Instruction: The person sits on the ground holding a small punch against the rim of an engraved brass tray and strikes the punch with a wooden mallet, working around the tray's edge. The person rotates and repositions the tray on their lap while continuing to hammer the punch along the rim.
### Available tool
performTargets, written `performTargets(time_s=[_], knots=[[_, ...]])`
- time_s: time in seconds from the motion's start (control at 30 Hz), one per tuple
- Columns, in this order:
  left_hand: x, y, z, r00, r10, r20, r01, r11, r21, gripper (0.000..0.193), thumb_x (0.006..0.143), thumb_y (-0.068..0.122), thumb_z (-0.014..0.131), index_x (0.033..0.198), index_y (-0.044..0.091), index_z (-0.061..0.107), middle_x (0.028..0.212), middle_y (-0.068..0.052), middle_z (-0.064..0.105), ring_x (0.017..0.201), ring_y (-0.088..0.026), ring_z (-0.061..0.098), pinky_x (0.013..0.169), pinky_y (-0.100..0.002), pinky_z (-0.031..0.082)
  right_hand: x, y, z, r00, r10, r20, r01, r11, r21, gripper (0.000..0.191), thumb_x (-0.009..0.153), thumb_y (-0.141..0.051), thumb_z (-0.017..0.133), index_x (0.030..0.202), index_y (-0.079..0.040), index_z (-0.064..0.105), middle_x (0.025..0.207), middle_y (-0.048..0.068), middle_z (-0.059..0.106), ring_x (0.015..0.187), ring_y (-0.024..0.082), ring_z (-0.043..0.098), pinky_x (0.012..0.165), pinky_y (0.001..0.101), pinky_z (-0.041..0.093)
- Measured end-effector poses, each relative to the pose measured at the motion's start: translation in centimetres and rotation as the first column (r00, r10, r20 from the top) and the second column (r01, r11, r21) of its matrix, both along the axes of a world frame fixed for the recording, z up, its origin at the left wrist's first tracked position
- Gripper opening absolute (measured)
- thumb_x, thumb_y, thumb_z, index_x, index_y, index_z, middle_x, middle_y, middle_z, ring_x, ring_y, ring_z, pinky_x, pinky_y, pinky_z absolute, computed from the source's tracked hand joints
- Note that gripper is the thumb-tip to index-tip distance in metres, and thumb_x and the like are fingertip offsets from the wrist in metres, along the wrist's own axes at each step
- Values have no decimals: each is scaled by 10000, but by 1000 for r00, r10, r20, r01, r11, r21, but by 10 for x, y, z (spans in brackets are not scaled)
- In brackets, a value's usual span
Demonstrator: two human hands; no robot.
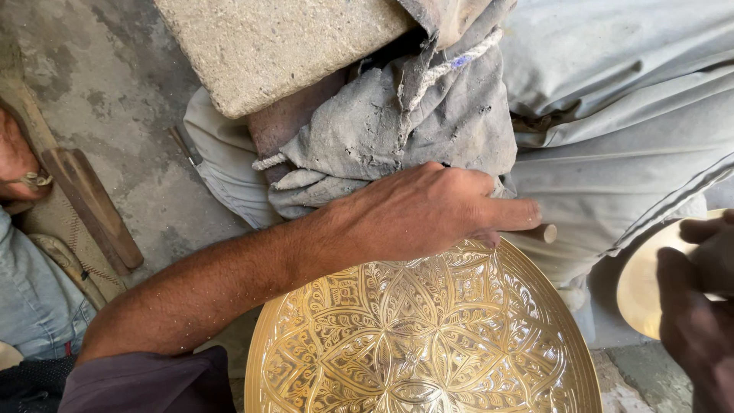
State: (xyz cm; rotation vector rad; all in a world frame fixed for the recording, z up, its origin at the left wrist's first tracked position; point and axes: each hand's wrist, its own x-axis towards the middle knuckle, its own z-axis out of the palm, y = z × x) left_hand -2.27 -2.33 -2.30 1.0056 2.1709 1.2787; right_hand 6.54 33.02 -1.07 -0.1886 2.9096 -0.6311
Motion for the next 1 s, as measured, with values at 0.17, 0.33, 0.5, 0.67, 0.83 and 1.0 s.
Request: performTargets(time_s=[0.17,0.33,0.5,0.67,0.83,1.0], knots=[[2,-5,-7,999,10,-50,-9,1000,14,316,1013,133,656,1307,229,595,685,-25,570,650,-175,712,480,-321,581,-4,-7,6,985,170,-31,-169,985,40,146,1037,104,585,1179,70,583,1137,197,620,1021,299,653,966,337,543],[8,-4,-11,998,1,-64,-3,1000,-25,488,973,-50,585,1377,224,576,670,-18,550,561,-142,678,398,-261,570,2,-12,6,997,74,-10,-74,997,19,114,1029,104,611,1131,56,595,1093,180,620,1006,294,655,946,341,543],[11,-7,-12,997,19,-74,-17,999,29,396,1010,84,635,1370,236,572,680,14,523,615,-132,679,453,-274,581,10,-11,5,998,59,1,-59,998,22,93,1022,104,638,1084,41,606,1048,164,620,992,289,657,926,345,544],[10,-9,-12,996,17,-84,-16,1000,8,423,992,34,605,1365,231,576,649,-7,507,565,-154,668,435,-314,568,14,-18,8,998,62,-4,-62,998,14,92,1015,104,664,1036,27,618,1004,147,620,977,285,659,906,349,544],[10,-12,-10,997,-18,-74,15,999,-51,370,1022,-18,567,1318,204,579,676,14,520,625,-136,693,450,-316,569,4,-29,17,977,206,-53,-202,977,65,108,954,113,689,987,24,638,953,143,632,966,303,672,914,399,550],[10,-13,-9,994,21,-111,-20,1000,8,366,998,35,597,1316,215,587,660,-13,516,582,-160,672,421,-318,555,4,-31,10,997,70,-10,-69,993,93,148,949,66,659,1094,42,637,962,132,642,889,262,648,860,369,513]])
